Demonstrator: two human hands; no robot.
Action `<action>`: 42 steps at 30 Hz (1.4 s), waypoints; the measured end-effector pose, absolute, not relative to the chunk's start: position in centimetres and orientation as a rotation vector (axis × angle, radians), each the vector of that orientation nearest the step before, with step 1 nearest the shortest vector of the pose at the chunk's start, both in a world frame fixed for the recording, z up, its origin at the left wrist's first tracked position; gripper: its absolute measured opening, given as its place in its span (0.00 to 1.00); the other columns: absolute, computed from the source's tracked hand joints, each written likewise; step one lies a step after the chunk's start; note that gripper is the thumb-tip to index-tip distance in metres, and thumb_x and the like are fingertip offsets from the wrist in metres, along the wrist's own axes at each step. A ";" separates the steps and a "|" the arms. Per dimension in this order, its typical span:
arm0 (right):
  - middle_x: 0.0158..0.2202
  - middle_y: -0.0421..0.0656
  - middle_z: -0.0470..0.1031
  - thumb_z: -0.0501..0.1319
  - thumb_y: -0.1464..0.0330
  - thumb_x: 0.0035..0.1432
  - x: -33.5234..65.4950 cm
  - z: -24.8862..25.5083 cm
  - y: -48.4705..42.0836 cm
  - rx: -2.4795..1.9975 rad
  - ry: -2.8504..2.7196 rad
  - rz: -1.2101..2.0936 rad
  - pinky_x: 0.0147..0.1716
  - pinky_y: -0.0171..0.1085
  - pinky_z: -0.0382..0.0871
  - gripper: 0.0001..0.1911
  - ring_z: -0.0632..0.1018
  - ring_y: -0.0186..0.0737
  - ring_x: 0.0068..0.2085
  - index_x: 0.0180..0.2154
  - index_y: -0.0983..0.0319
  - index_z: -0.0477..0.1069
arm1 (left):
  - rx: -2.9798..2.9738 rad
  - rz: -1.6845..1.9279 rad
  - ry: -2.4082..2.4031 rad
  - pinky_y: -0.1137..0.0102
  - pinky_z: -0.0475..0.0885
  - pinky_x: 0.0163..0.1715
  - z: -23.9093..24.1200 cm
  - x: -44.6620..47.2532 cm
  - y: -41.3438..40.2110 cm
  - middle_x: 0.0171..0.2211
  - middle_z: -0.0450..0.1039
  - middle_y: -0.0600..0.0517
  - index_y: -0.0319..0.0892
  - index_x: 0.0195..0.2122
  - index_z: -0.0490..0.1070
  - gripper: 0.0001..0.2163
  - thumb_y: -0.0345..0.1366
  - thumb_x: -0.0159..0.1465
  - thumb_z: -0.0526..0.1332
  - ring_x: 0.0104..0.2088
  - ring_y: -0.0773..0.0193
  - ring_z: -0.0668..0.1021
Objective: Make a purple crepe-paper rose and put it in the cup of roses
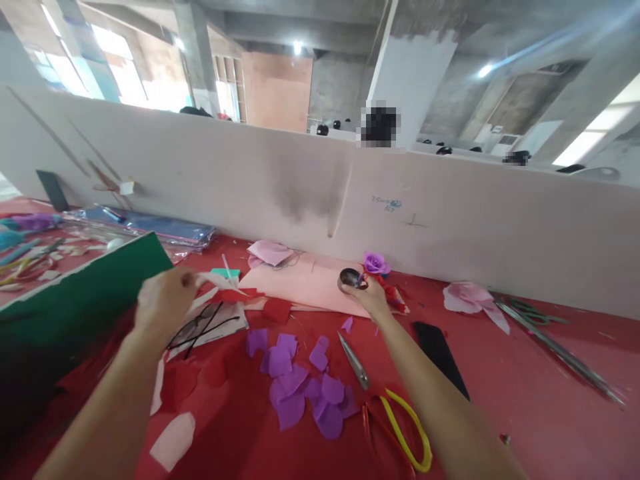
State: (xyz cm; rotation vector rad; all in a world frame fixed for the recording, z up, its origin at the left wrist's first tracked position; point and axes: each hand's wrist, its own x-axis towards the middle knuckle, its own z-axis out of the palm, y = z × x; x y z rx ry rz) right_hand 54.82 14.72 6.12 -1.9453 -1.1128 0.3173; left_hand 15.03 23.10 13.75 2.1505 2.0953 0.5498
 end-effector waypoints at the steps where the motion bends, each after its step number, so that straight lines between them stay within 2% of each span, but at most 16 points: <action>1: 0.32 0.44 0.74 0.68 0.53 0.37 55.2 5.9 15.3 -1.949 -1.130 0.325 0.32 0.39 0.65 0.24 0.74 0.43 0.32 0.33 0.62 0.70 | 2.166 0.611 2.131 0.52 0.69 0.44 14.4 14.6 23.8 0.48 0.71 0.36 0.37 0.50 0.68 0.19 0.40 0.61 0.52 0.50 0.39 0.72; 3: 0.31 0.43 0.74 0.69 0.54 0.35 56.0 5.7 16.2 -1.949 -1.167 0.358 0.31 0.38 0.65 0.25 0.73 0.42 0.31 0.34 0.62 0.70 | 2.162 0.822 2.163 0.46 0.66 0.49 14.9 14.9 24.1 0.61 0.57 0.33 0.37 0.61 0.55 0.30 0.42 0.58 0.56 0.56 0.33 0.66; 4: 0.31 0.43 0.74 0.69 0.54 0.35 56.3 5.6 16.5 -1.942 -1.189 0.381 0.31 0.37 0.65 0.26 0.73 0.41 0.30 0.35 0.62 0.71 | 2.194 0.882 2.100 0.44 0.65 0.50 14.8 15.7 23.7 0.63 0.52 0.34 0.40 0.63 0.52 0.31 0.42 0.59 0.56 0.58 0.33 0.64; 5: 0.31 0.43 0.74 0.69 0.54 0.35 56.6 5.6 16.7 -1.931 -1.215 0.406 0.31 0.37 0.65 0.26 0.73 0.41 0.30 0.36 0.62 0.71 | 2.237 0.922 2.001 0.45 0.65 0.52 14.4 16.9 23.0 0.64 0.51 0.37 0.43 0.63 0.53 0.30 0.42 0.59 0.56 0.58 0.35 0.64; 7: 0.32 0.43 0.75 0.69 0.55 0.36 56.8 5.6 16.9 -1.904 -1.267 0.454 0.31 0.36 0.65 0.26 0.74 0.40 0.31 0.37 0.63 0.71 | 2.253 1.008 1.734 0.54 0.67 0.53 13.2 20.2 21.5 0.59 0.61 0.40 0.42 0.57 0.62 0.25 0.41 0.58 0.58 0.55 0.45 0.69; 10: 0.35 0.44 0.75 0.69 0.55 0.37 56.4 5.7 16.8 -1.876 -1.340 0.489 0.32 0.36 0.66 0.28 0.74 0.40 0.32 0.39 0.63 0.71 | 2.169 0.750 1.308 0.59 0.71 0.48 10.6 26.3 20.2 0.55 0.66 0.43 0.41 0.56 0.64 0.25 0.41 0.57 0.60 0.48 0.54 0.76; 14: 0.35 0.42 0.76 0.69 0.57 0.39 55.2 5.7 16.1 -1.822 -1.445 0.534 0.34 0.36 0.67 0.24 0.75 0.40 0.34 0.38 0.62 0.72 | 1.944 0.608 1.018 0.64 0.74 0.43 7.4 33.9 21.7 0.58 0.64 0.38 0.36 0.58 0.61 0.34 0.34 0.48 0.67 0.52 0.52 0.73; 17: 0.30 0.40 0.76 0.68 0.61 0.42 54.6 5.3 15.7 -1.786 -1.489 0.581 0.32 0.35 0.68 0.16 0.75 0.39 0.32 0.34 0.62 0.73 | 1.810 0.581 0.897 0.61 0.69 0.50 5.6 37.9 23.4 0.60 0.60 0.36 0.37 0.60 0.59 0.43 0.35 0.42 0.72 0.56 0.50 0.69; 19: 0.30 0.41 0.76 0.67 0.64 0.44 54.5 4.7 15.5 -1.772 -1.494 0.601 0.30 0.34 0.68 0.14 0.76 0.38 0.31 0.35 0.63 0.73 | 1.810 0.544 0.863 0.59 0.66 0.53 4.5 39.6 24.1 0.59 0.61 0.35 0.36 0.59 0.59 0.45 0.36 0.39 0.73 0.56 0.49 0.69; 25: 0.38 0.45 0.77 0.69 0.70 0.39 56.4 3.8 13.7 -1.858 -1.447 0.543 0.32 0.34 0.70 0.19 0.77 0.38 0.32 0.38 0.63 0.74 | 1.909 0.460 0.828 0.63 0.70 0.47 3.2 40.9 24.3 0.46 0.75 0.46 0.40 0.54 0.65 0.33 0.36 0.45 0.69 0.46 0.56 0.77; 28: 0.34 0.43 0.78 0.65 0.72 0.45 59.5 4.6 11.9 -1.968 -1.373 0.431 0.35 0.36 0.70 0.12 0.78 0.39 0.33 0.36 0.61 0.75 | 1.985 0.453 0.887 0.64 0.71 0.44 3.7 41.0 23.8 0.43 0.76 0.48 0.42 0.50 0.68 0.27 0.37 0.46 0.68 0.44 0.56 0.77; 31: 0.34 0.45 0.78 0.58 0.72 0.51 63.3 6.1 10.4 -2.098 -1.233 0.237 0.37 0.41 0.69 0.09 0.77 0.42 0.35 0.36 0.61 0.74 | 2.073 0.480 0.988 0.63 0.70 0.45 4.3 41.2 23.3 0.45 0.75 0.45 0.40 0.49 0.68 0.26 0.38 0.47 0.67 0.46 0.54 0.76; 36: 0.35 0.47 0.78 0.57 0.69 0.53 66.3 7.5 9.4 -2.178 -1.271 0.069 0.38 0.44 0.67 0.09 0.76 0.47 0.37 0.34 0.61 0.76 | 2.154 0.415 1.156 0.62 0.65 0.52 5.4 39.5 22.1 0.55 0.65 0.35 0.33 0.59 0.57 0.40 0.37 0.45 0.69 0.54 0.49 0.70; 39: 0.35 0.43 0.77 0.60 0.71 0.51 65.8 7.2 9.2 -2.135 -1.481 0.081 0.44 0.44 0.64 0.08 0.74 0.45 0.39 0.33 0.57 0.77 | 2.130 0.522 1.184 0.61 0.67 0.50 6.2 36.9 21.4 0.56 0.65 0.38 0.37 0.59 0.59 0.33 0.42 0.52 0.64 0.53 0.51 0.71; 42: 0.38 0.44 0.75 0.57 0.76 0.52 64.9 6.4 9.2 -2.143 -1.812 -0.015 0.45 0.43 0.61 0.15 0.71 0.45 0.41 0.37 0.56 0.78 | 1.978 0.635 1.189 0.61 0.71 0.45 6.5 34.6 20.9 0.54 0.67 0.42 0.41 0.57 0.62 0.28 0.44 0.55 0.61 0.49 0.54 0.74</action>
